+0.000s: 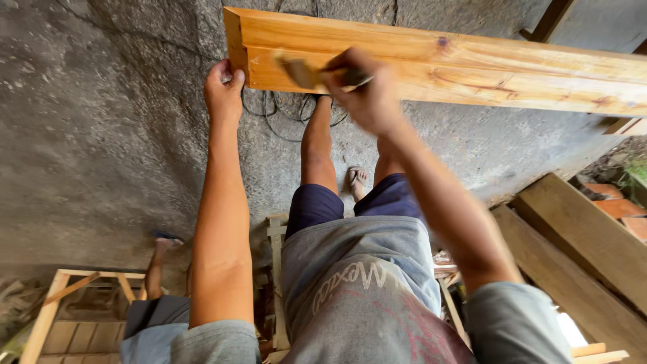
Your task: The person applies wood stain to a long wooden plank using a paintbrush. They repeatedly dip the brush into a can of stain and spread it along the length of the plank, which is resting on a workbench.
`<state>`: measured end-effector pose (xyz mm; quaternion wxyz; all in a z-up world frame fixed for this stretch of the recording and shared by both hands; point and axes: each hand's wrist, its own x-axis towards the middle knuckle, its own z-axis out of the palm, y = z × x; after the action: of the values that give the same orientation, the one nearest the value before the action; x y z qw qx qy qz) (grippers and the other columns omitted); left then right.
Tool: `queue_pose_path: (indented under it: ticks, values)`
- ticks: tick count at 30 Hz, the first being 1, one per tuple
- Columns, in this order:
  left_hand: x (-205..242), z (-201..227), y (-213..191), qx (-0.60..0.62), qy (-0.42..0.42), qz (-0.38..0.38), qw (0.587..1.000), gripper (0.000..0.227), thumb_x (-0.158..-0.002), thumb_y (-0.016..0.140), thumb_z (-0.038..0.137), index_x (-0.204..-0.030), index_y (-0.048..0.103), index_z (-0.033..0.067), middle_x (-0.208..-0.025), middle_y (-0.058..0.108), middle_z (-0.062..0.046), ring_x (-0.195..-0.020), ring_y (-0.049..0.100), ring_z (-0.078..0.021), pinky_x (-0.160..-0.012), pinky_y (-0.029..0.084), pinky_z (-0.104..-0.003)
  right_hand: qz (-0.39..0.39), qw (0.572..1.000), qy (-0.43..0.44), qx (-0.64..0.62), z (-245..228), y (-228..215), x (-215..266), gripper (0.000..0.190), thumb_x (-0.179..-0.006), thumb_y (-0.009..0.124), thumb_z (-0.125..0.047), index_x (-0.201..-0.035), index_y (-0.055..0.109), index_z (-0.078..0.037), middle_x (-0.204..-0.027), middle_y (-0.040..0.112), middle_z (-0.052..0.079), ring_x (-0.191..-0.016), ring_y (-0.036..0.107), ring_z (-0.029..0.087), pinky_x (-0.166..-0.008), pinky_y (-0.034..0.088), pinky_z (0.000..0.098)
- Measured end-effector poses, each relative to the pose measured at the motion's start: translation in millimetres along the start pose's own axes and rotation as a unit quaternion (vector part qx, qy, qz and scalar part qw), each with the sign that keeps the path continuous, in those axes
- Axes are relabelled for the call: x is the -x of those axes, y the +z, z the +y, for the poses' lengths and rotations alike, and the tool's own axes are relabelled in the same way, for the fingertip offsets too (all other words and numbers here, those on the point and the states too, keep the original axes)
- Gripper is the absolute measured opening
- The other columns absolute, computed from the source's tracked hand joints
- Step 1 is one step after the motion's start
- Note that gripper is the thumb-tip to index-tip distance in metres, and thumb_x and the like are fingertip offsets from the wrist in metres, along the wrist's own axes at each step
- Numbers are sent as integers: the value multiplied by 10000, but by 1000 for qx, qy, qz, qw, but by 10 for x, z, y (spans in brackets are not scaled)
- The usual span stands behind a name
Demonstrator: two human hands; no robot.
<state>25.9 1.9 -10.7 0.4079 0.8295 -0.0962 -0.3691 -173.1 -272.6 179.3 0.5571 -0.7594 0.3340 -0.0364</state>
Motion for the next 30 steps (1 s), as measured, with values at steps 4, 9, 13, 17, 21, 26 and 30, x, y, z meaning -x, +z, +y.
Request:
queue_pose_path:
  ticks: [4, 9, 13, 17, 21, 26, 30]
  values:
    - [32, -8, -9, -47, -29, -19, 998, 340, -968, 721, 138, -1268, 663, -12, -1153, 739, -95, -1076, 679, -207, -961, 524, -379, 137, 975, 160, -70, 368, -3, 573, 189, -991, 777, -128, -1118, 685, -23, -956, 743, 102, -857, 701, 156, -742, 576, 304]
    - [-52, -47, -31, -45, 0, 0, 999, 317, -969, 729, 125, -1235, 669, -37, -1141, 730, -92, -1053, 660, -214, -937, 508, -372, 350, 911, 62, 209, 1183, -771, 1535, 51, -1088, 684, -51, -1114, 652, -22, -1053, 625, 137, -961, 588, 238, -793, 537, 350]
    - [-33, -27, -83, -21, 14, -27, 999, 317, -978, 725, 115, -1247, 664, -40, -1100, 730, -82, -1023, 658, -197, -941, 519, -355, 378, 881, 229, -167, 858, 162, 1438, 189, -1115, 505, -81, -1112, 691, -49, -1018, 625, 117, -913, 575, 255, -795, 501, 356]
    - [-70, 134, -124, -71, -36, -46, 996, 315, -998, 721, 135, -1259, 672, -33, -1088, 724, -75, -990, 628, -181, -915, 514, -342, 184, 982, 22, 41, 186, 1218, 993, 326, -847, 779, 36, -1127, 657, -79, -1188, 606, 153, -1090, 609, 357, -900, 548, 428]
    - [-47, 315, -108, -40, -61, -55, 996, 356, -987, 708, 157, -1290, 640, -17, -1138, 738, -71, -1019, 658, -175, -923, 527, -339, 107, 994, -13, -31, 237, 924, 1090, 415, -751, 726, 96, -1143, 650, -17, -1168, 611, 190, -1044, 616, 361, -850, 553, 414]
    - [-21, 418, -135, -100, -61, -49, 992, 354, -987, 699, 159, -1285, 648, -23, -1153, 734, -96, -1061, 674, -207, -931, 515, -365, 263, 958, 98, 50, 299, 710, 1166, 204, -902, 773, 52, -1049, 650, -17, -1011, 614, 152, -869, 623, 280, -781, 544, 373]
    - [-76, 321, -102, -112, -55, -49, 991, 366, -981, 709, 161, -1289, 639, -21, -1194, 714, -108, -1118, 658, -218, -950, 500, -386, 209, 978, 0, -22, 141, 1009, 848, 243, -844, 774, 35, -1040, 649, -35, -989, 596, 153, -942, 605, 333, -838, 536, 412]
